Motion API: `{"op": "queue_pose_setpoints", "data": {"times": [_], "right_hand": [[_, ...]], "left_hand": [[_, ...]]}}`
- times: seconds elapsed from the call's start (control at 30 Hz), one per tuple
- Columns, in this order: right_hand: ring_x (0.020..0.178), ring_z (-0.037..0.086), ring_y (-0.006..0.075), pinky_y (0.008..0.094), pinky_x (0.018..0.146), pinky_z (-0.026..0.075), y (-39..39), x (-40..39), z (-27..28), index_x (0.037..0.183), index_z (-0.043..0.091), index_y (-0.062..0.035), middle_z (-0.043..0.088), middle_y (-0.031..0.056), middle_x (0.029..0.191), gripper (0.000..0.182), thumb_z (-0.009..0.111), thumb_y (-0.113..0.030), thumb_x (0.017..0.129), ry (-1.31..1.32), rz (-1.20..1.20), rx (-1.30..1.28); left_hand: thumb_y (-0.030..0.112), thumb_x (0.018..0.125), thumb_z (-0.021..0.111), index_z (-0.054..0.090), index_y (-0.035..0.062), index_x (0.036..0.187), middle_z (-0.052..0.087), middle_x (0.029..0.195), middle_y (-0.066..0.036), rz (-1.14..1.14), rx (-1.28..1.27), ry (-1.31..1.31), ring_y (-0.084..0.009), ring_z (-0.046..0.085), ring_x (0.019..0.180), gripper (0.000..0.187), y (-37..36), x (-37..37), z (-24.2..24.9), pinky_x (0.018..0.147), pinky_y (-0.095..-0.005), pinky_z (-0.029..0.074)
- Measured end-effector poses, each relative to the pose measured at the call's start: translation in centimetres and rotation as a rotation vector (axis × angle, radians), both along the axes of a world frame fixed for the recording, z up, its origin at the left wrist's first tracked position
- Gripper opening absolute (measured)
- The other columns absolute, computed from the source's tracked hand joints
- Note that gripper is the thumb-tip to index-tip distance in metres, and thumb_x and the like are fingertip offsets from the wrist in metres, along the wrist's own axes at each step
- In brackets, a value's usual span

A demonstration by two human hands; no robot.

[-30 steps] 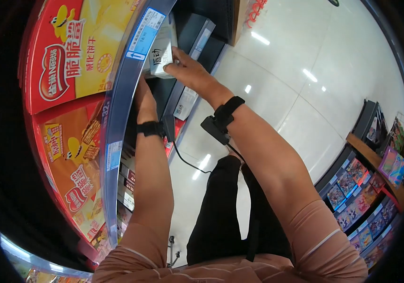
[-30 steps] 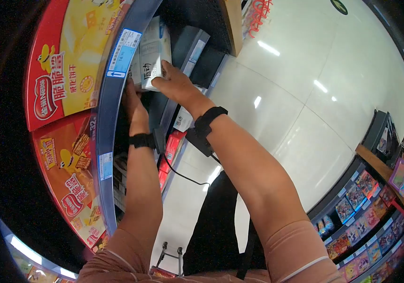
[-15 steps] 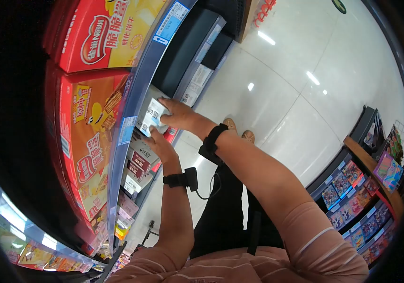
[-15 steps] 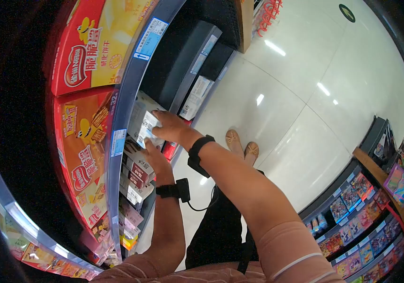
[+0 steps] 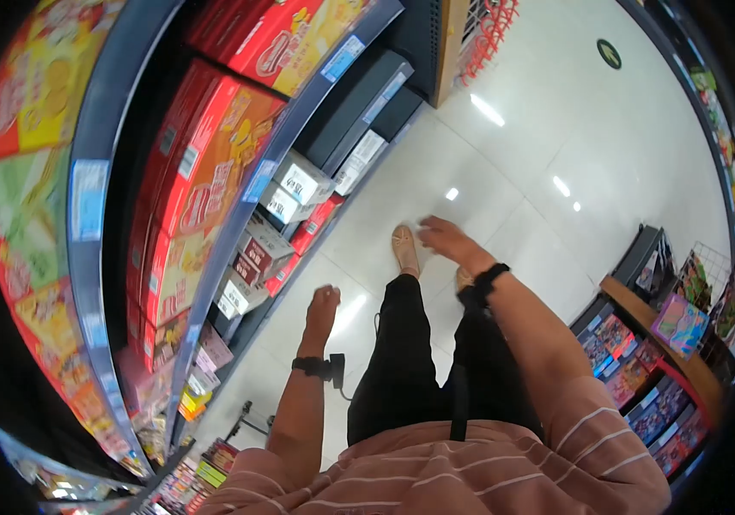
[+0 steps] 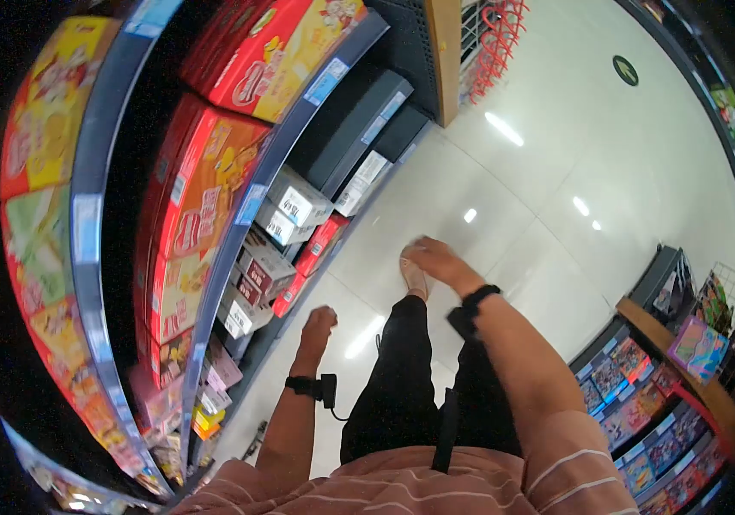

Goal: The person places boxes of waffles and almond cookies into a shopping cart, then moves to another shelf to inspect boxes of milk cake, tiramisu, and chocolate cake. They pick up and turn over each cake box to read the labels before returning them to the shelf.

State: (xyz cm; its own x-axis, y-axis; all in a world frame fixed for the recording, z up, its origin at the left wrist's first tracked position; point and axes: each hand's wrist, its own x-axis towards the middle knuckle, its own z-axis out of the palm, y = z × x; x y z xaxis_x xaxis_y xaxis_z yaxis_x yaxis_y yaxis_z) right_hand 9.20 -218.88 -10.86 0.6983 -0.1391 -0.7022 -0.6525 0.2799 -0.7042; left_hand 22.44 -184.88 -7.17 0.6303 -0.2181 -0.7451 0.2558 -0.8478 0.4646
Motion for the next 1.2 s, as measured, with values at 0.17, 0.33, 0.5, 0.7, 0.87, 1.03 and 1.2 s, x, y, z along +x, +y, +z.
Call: {"op": "queue_pose_setpoints", "data": {"times": [0.17, 0.33, 0.5, 0.7, 0.87, 1.03, 1.2], "right_hand": [[0.087, 0.065, 0.0187, 0.0341, 0.072, 0.055, -4.8, -20.3, -1.6, 0.116, 0.06, -0.0034, 0.064, 0.0073, 0.096, 0.04, 0.061, -0.034, 0.09, 0.282, -0.056, 0.035], [0.082, 0.069, 0.0232, 0.0378, 0.069, 0.057, -11.1, -36.6, 1.0, 0.107, 0.06, -0.0028, 0.068, 0.0115, 0.094, 0.037, 0.056, -0.037, 0.094, 0.441, 0.038, -0.137], [0.082, 0.069, 0.0289, 0.046, 0.065, 0.059, -13.6, -36.9, 5.5, 0.103, 0.057, -0.0069, 0.066, 0.0139, 0.094, 0.022, 0.055, -0.025, 0.09, 0.639, 0.006, -0.188], [0.08, 0.07, 0.0264, 0.042, 0.066, 0.06, -8.5, -23.5, 8.1, 0.107, 0.057, -0.0066, 0.067, 0.0115, 0.093, 0.024, 0.055, -0.025, 0.091, 0.393, 0.157, -0.222], [0.086, 0.069, 0.0263, 0.0425, 0.071, 0.06, 3.1, -11.1, 12.0, 0.112, 0.057, -0.0038, 0.067, 0.013, 0.098, 0.031, 0.056, -0.027, 0.091, 0.181, 0.369, -0.264], [0.082, 0.069, 0.0298, 0.0462, 0.07, 0.061, 14.5, -6.2, 11.5, 0.112, 0.055, -0.0028, 0.067, 0.0157, 0.095, 0.03, 0.055, -0.025, 0.093, 0.243, 0.631, -0.282], [0.081, 0.069, 0.0309, 0.0439, 0.068, 0.061, 26.9, -1.8, 11.9, 0.112, 0.055, -0.0017, 0.067, 0.0182, 0.097, 0.029, 0.056, -0.023, 0.093, 0.21, 0.862, -0.279]], "left_hand": [[0.046, 0.094, 0.061, 0.06, 0.0049, 0.119, 0.068, 0.104, -0.007, 0.331, 0.167, 0.337, -0.0176, 0.064, 0.095, 0.048, 11.3, -9.8, 2.7, 0.081, -0.0398, 0.053], [0.052, 0.096, 0.059, 0.055, 0.0083, 0.126, 0.065, 0.114, -0.007, 0.572, 0.094, 0.37, -0.022, 0.065, 0.102, 0.054, 26.3, -13.4, 5.8, 0.087, -0.0448, 0.052], [0.04, 0.097, 0.057, 0.063, 0.0018, 0.112, 0.069, 0.094, -0.009, 0.238, 0.191, -0.339, -0.021, 0.066, 0.085, 0.041, 30.4, -13.8, 14.1, 0.081, -0.0356, 0.052], [0.034, 0.098, 0.056, 0.064, 0.0004, 0.108, 0.068, 0.095, -0.01, 0.587, -0.075, -0.253, -0.0224, 0.066, 0.084, 0.036, 29.7, -25.6, 13.5, 0.083, -0.0339, 0.052], [0.052, 0.091, 0.059, 0.067, -0.0001, 0.106, 0.071, 0.09, -0.01, 0.492, 0.124, 0.329, -0.0221, 0.066, 0.074, 0.054, 31.6, -41.9, 7.1, 0.067, -0.0385, 0.055], [0.046, 0.095, 0.054, 0.064, -0.001, 0.108, 0.069, 0.101, -0.012, 1.141, -0.067, 0.303, -0.0235, 0.069, 0.089, 0.049, 37.7, -51.6, 7.0, 0.07, -0.0396, 0.057], [0.045, 0.096, 0.057, 0.061, -0.0034, 0.118, 0.068, 0.107, -0.015, 1.458, -0.171, 0.191, -0.0276, 0.069, 0.096, 0.054, 44.4, -55.9, 7.0, 0.076, -0.0428, 0.057]]}}
